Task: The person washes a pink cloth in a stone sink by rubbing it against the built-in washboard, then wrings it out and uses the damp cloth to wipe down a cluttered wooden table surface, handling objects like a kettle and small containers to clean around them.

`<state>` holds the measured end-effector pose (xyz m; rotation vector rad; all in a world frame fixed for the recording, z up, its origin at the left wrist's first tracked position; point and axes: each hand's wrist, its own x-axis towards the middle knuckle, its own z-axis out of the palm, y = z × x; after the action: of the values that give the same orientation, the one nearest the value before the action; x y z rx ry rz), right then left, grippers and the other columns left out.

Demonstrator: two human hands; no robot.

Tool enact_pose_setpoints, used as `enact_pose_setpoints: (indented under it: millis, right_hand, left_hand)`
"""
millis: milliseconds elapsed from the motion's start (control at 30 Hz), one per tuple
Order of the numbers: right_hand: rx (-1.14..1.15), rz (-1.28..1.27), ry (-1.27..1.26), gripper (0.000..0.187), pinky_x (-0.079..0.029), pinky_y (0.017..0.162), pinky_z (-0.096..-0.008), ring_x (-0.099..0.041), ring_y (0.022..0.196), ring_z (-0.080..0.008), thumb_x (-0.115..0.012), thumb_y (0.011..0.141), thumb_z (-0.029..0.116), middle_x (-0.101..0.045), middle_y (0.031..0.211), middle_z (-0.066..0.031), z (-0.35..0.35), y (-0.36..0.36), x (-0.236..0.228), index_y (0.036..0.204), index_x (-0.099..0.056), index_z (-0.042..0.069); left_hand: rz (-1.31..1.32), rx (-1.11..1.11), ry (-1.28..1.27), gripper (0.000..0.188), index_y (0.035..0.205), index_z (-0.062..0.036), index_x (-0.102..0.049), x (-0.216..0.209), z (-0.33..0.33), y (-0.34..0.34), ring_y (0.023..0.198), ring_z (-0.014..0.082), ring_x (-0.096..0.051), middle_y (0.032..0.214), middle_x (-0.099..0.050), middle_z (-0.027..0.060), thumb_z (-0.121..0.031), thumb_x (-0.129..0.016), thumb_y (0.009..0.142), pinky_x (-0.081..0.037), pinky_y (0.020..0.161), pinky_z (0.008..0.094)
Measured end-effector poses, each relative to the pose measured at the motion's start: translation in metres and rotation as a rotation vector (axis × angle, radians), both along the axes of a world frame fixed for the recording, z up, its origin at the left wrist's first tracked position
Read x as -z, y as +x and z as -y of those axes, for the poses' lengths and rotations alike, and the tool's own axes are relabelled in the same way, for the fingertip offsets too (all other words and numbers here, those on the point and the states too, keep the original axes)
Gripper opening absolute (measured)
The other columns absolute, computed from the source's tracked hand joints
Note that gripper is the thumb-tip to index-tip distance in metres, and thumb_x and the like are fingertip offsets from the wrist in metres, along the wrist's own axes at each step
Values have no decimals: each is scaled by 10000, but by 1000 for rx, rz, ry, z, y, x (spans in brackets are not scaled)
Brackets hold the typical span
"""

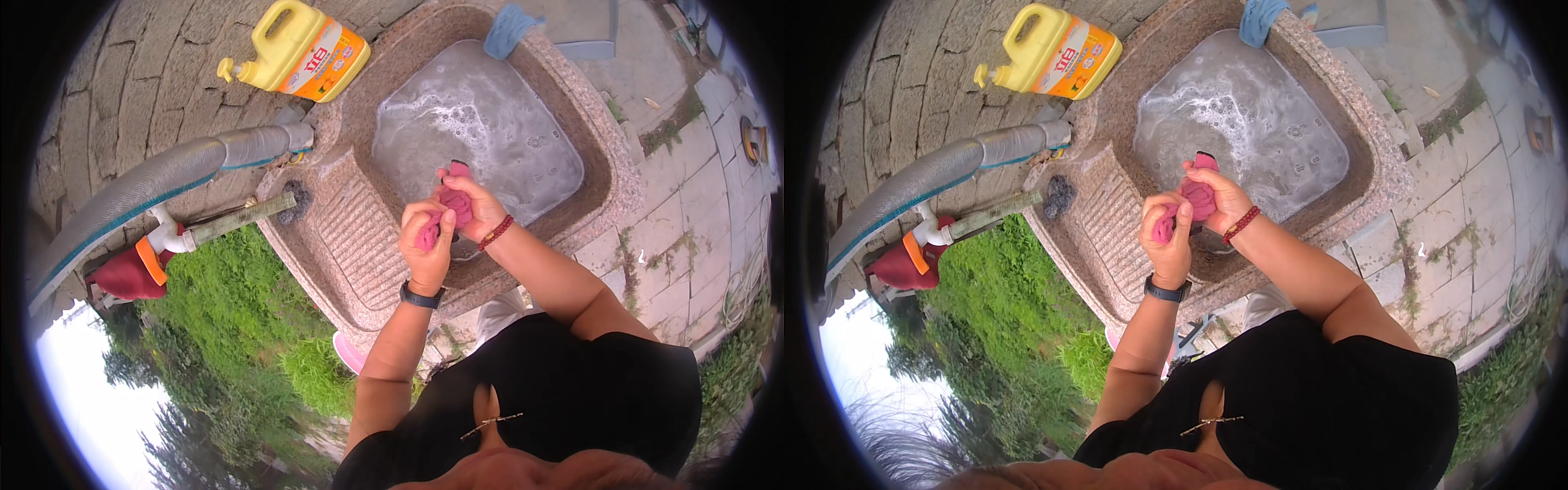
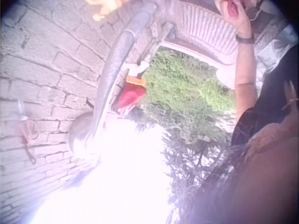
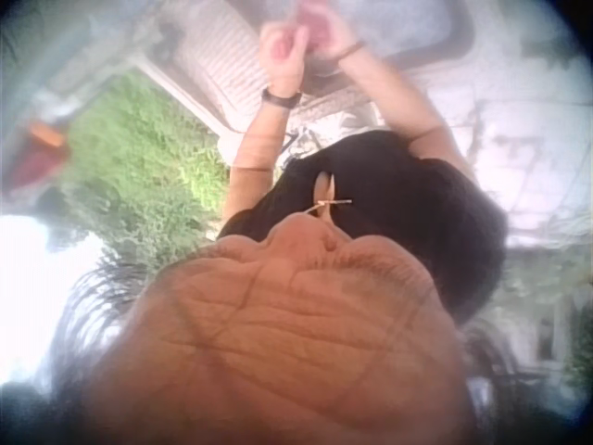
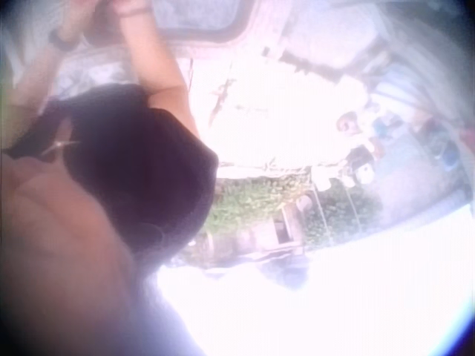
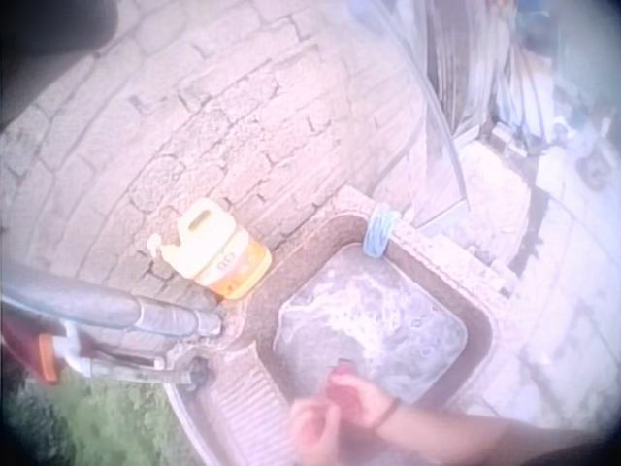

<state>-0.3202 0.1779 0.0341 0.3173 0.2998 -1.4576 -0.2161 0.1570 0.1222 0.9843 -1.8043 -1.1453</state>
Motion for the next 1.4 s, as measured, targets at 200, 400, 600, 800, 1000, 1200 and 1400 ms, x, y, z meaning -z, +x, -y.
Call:
enact_pose_setpoints:
  millis: [200,400,600,800,1000,1200,1400]
  right_hand:
    - [353,-1347,-306,254,-505,801,-336,-624,930,-209,-594,703,-97,-629,1015,-83,10,6,-75,912,-620,44]
    - [343,-1815,-1070,187,-452,694,-363,-578,798,-245,-677,620,98,-621,909,-46,6,8,-94,803,-643,92]
    - [402,-2080,-1631,100,-438,654,-352,-541,703,-208,-585,654,203,-532,730,-23,11,28,-73,633,-543,114]
    - [76,-2311,-2067,103,-504,587,-393,-632,663,-238,-614,714,126,-649,695,-69,13,55,-16,649,-684,89]
    - [-208,-2396,-1927,63,-485,721,-325,-601,820,-200,-595,730,146,-625,824,-40,14,35,-17,734,-653,124]
    - [36,-1849,-531,437,-455,877,-330,-558,1029,-248,-705,749,78,-533,1145,-124,-4,-10,-62,1146,-524,56]
    - [-340,-1066,-128,505,-488,766,-266,-575,902,-99,-741,820,295,-586,982,-54,-33,-19,-43,1137,-487,-4]
  left_hand:
    - [-829,-342,1176,243,1007,-74,-586,8,14,7,1002,185,-577,1002,-631,53,-305,-576,930,-462,904,379]
    - [-446,308,1737,263,814,-80,-624,21,73,52,733,146,-606,724,-607,30,-326,-604,905,-460,670,246]
    - [555,557,1129,306,648,-49,-602,-30,93,-5,563,100,-550,593,-570,4,-272,-694,837,-422,525,237]
    - [937,641,400,163,645,17,-595,15,76,-20,541,135,-562,582,-579,109,-120,-677,675,-452,535,297]
    - [607,483,866,181,733,-18,-589,34,88,-4,657,171,-626,682,-629,89,-167,-646,817,-490,601,305]
    - [-430,-114,1320,300,965,-94,-587,34,75,65,944,247,-621,986,-643,93,-388,-607,905,-504,847,436]
    - [-588,-78,1245,347,1159,-74,-558,40,29,95,1147,261,-551,1207,-594,94,-271,-647,888,-406,1026,455]
